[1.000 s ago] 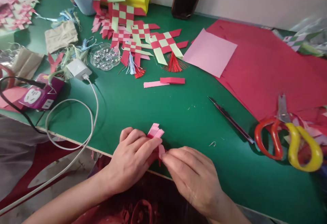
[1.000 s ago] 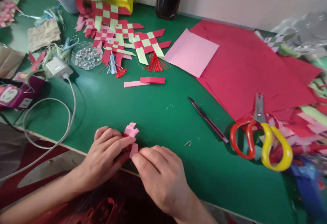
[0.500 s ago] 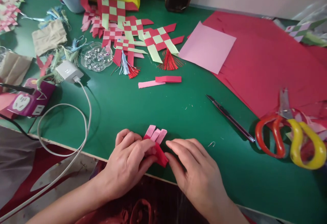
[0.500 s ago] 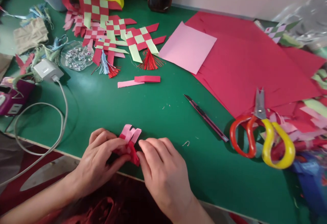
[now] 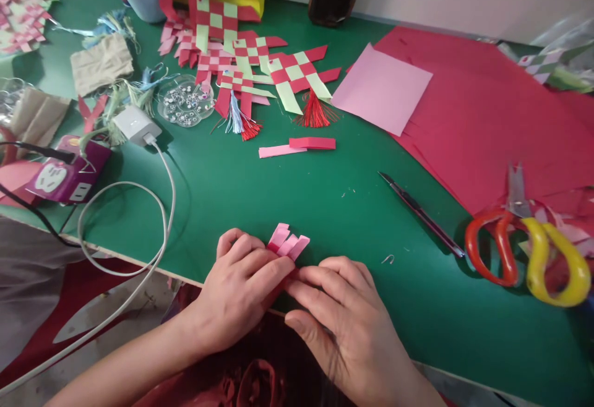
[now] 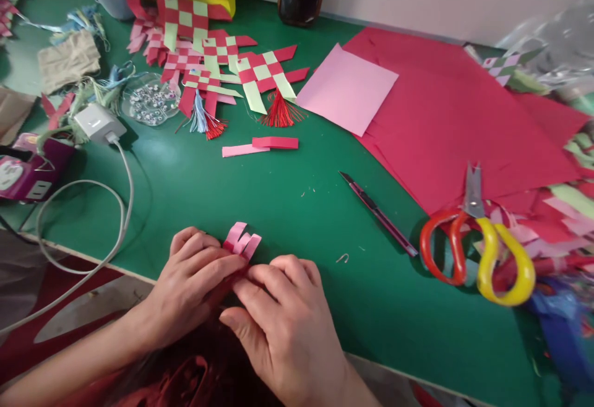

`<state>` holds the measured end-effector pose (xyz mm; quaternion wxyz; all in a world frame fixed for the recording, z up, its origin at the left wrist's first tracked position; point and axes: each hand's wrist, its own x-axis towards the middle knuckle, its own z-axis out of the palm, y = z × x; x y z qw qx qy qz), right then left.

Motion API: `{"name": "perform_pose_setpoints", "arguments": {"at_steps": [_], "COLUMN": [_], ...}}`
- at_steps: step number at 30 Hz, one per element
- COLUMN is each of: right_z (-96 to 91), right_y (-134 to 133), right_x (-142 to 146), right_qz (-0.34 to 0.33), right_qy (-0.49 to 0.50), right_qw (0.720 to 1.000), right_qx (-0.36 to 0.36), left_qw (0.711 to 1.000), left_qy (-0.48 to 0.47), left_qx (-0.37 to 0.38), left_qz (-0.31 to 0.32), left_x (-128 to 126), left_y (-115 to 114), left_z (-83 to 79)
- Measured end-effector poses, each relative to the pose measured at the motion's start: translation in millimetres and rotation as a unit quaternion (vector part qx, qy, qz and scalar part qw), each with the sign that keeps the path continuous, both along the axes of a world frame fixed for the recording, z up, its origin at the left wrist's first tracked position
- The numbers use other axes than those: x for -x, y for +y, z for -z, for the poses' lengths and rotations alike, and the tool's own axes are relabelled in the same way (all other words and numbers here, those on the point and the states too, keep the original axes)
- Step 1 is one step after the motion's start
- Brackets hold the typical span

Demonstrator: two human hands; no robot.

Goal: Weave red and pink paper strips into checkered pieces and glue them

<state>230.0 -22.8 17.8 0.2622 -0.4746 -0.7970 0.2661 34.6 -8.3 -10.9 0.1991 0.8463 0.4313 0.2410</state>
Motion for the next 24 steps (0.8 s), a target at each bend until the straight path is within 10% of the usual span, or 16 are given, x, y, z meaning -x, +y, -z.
{"name": "perform_pose_setpoints", "arguments": {"at_steps": [9, 24], "right_z": [21.6, 11.7], "right_y": [27.0, 0.5], "right_x": [0.1, 1.7], "right_qz": [0.117, 0.047], "right_qy": [-0.095, 0.003], "right_qw": [0.986, 0.995], "right_qx": [-0.065, -0.092], "left_qw": [1.0, 1.0], "left_qy": [0.024, 0.026], "left_qx": [0.014, 0.002], "left_qz": [0.002, -0.009], "left_x": [2.6, 1.3], "left_y": [-0.2, -0.5], "left_z": [2.6, 1.8]}}
